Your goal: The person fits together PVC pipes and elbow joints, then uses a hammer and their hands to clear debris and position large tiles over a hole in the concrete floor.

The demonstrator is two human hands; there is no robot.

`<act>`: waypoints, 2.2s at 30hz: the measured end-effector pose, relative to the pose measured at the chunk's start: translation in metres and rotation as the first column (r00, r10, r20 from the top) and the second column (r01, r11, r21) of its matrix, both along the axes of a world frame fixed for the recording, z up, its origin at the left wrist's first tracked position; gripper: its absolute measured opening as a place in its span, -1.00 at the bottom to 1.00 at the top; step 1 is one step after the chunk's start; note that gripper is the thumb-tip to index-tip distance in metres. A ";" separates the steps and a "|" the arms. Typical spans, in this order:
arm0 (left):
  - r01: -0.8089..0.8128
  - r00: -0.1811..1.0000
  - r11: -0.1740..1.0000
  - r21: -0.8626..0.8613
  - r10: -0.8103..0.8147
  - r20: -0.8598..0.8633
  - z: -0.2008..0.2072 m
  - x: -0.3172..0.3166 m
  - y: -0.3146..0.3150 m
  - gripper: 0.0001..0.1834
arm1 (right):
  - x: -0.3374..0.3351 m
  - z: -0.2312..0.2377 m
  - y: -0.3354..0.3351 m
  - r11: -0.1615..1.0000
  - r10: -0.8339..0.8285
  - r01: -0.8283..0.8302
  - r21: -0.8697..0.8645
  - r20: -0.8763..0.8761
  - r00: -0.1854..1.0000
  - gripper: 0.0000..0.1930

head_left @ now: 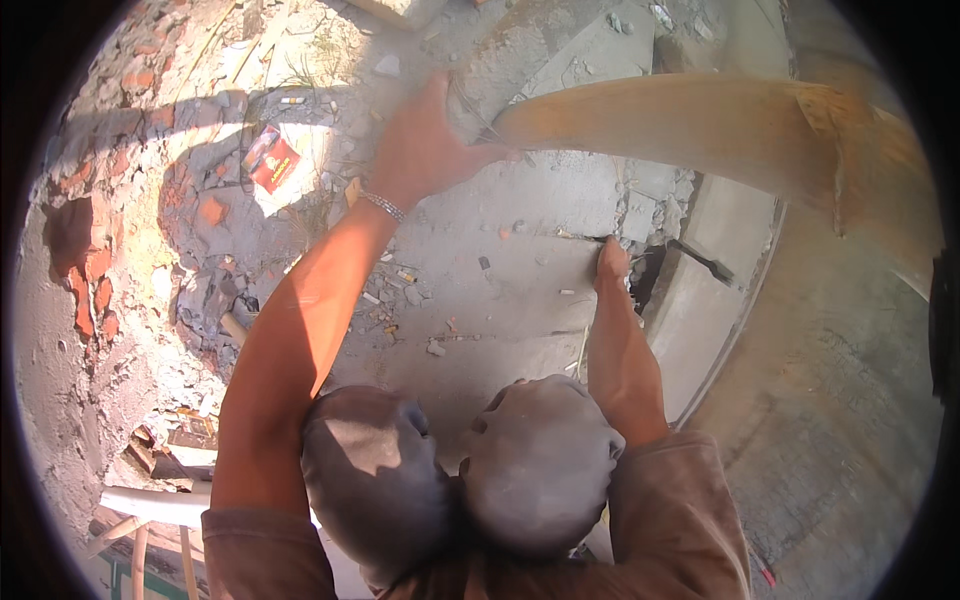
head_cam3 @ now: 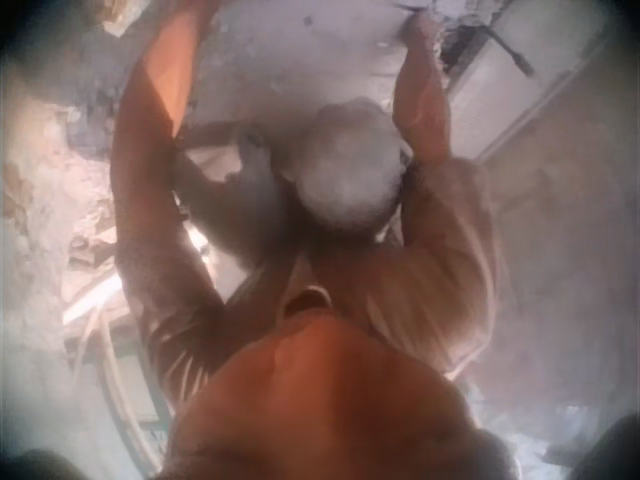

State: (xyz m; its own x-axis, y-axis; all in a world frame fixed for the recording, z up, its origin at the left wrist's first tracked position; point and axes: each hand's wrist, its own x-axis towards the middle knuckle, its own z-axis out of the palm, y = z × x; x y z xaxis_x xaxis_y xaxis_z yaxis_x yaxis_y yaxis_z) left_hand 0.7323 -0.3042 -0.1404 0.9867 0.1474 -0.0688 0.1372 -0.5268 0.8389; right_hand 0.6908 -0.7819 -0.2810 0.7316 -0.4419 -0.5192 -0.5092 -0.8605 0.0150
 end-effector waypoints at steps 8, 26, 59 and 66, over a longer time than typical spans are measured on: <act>0.057 0.995 0.998 -0.039 -0.060 -0.083 0.007 0.001 -0.005 0.24 | -0.001 0.020 0.015 0.742 -0.629 0.524 0.418 0.163 0.760 -0.36; -0.121 0.989 0.993 0.008 0.121 -0.090 0.025 -0.009 -0.017 0.02 | 0.001 0.029 0.027 0.939 -0.183 0.146 0.310 0.094 0.979 -0.41; 0.830 -0.351 -0.539 0.143 -0.705 -0.616 -0.166 0.072 -0.418 -0.68 | -0.010 0.108 0.042 0.809 -0.571 0.442 0.388 0.339 0.747 -0.34; 0.465 -0.627 -0.796 0.388 -0.605 -0.491 -0.115 0.044 -0.437 -0.78 | -0.020 0.074 0.050 0.815 -0.562 0.444 0.372 0.326 0.760 -0.36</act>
